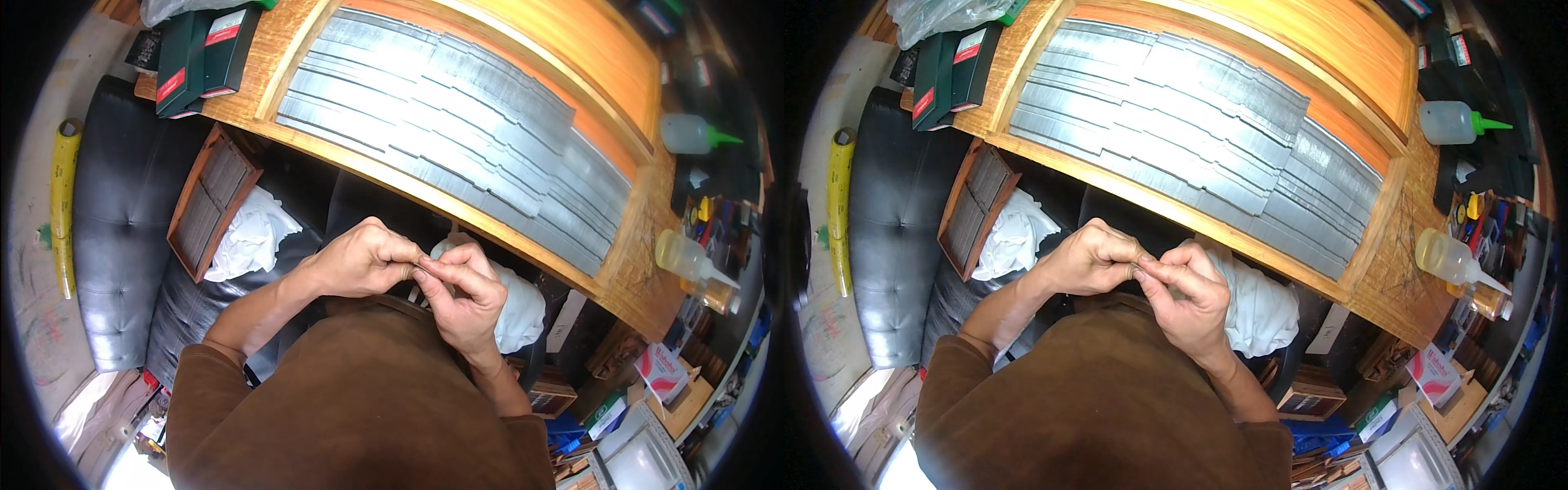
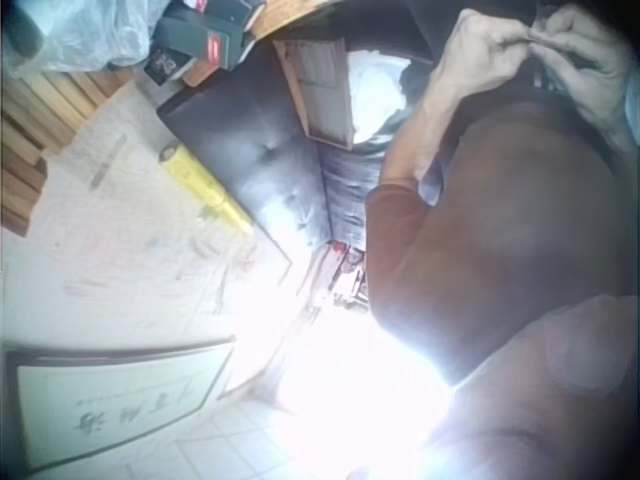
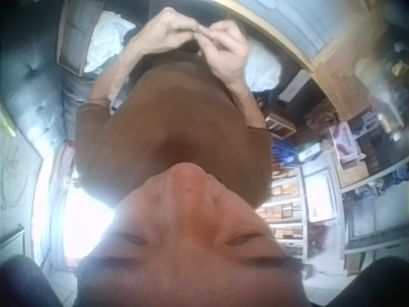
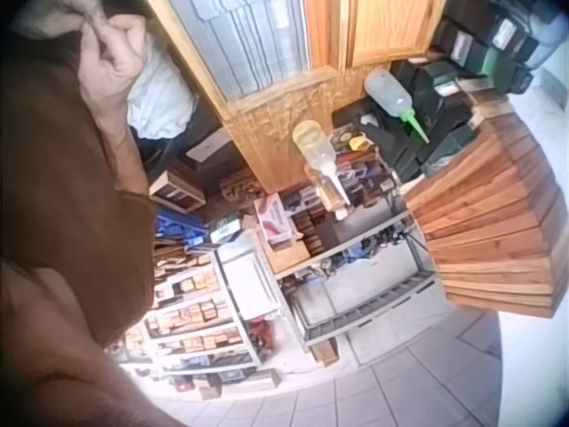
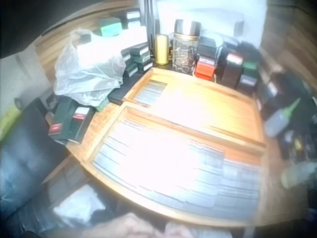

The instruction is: The person assembles small, rectangular metal pieces by hand, interlocking them into a longer strip. They repeatedly pick up individual pieces from a wooden tray, connect them, and place the growing assembly back on the tray.

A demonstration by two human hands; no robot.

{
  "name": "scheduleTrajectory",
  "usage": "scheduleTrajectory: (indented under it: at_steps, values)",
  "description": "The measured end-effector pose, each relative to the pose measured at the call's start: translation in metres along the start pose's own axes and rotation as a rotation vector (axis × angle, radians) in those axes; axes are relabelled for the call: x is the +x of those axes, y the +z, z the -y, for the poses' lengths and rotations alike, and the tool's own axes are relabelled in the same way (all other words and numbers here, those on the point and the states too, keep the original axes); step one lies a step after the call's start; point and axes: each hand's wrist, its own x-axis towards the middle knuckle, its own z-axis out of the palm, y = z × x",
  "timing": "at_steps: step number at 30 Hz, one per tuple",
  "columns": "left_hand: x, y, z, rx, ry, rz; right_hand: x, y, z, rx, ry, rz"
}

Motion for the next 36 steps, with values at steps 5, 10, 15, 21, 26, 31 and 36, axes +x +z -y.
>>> scheduleTrajectory:
  at_steps: [5, 10, 15, 21, 26, 31, 36]
  values:
    - [-0.001, 0.003, 0.000, -0.005, 0.015, -0.020, 0.002, 0.000, 0.000, 0.035, -0.001, -0.002]
    - [-0.001, 0.004, 0.000, -0.001, 0.035, -0.026, 0.003, 0.000, -0.001, 0.045, 0.006, 0.004]
    - [-0.001, 0.008, 0.005, 0.015, 0.092, -0.057, 0.004, -0.001, -0.002, 0.062, 0.012, 0.010]
    - [-0.001, 0.009, 0.004, -0.003, 0.076, -0.062, 0.003, 0.000, -0.004, 0.083, 0.022, -0.002]
    - [-0.003, 0.009, 0.002, 0.025, 0.027, -0.049, 0.004, -0.002, -0.003, 0.058, 0.016, 0.013]
    - [-0.003, 0.011, 0.002, 0.012, 0.052, -0.086, 0.005, -0.003, -0.001, 0.055, 0.040, 0.015]
    - [-0.004, 0.013, 0.002, 0.023, 0.065, -0.097, 0.003, -0.001, -0.006, 0.075, 0.004, -0.002]
